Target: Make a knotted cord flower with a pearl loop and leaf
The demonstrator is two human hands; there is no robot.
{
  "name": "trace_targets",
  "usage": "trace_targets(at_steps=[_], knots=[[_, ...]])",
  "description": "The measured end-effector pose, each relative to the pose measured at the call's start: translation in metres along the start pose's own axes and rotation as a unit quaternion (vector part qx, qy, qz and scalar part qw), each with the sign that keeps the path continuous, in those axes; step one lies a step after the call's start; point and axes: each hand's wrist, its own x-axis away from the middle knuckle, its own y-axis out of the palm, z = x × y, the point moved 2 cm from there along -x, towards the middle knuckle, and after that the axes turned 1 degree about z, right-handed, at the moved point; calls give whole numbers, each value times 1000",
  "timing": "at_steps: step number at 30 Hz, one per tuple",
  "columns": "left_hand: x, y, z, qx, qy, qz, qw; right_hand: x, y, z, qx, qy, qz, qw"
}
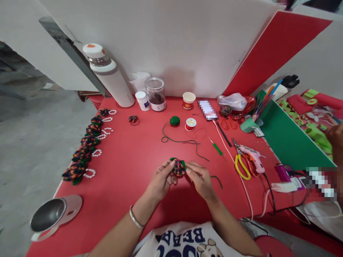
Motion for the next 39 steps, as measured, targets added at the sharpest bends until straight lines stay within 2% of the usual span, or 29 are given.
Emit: trace_targets(at_steps=[7,15,19,24,32,39], knots=[[-2,-1,-7,68,-68,-75,992,-1,6,19,-152,52,38,986],[-2,-2,-13,116,-130,-94,980,-4,6,14,-113,28,110,987],[-3,-4,-15,123,-148,-99,976,-4,5,9,-78,36,119,989],[-4,-7,-17,131,-152,-103,974,-4,4,8,-74,48,117,989],[-5,-4,-10,136,-137,-111,975,-3,3,6,-91,-8,75,993],[-6,-6,-12,129,-124,-104,978,-3,4,13,-88,52,101,990]])
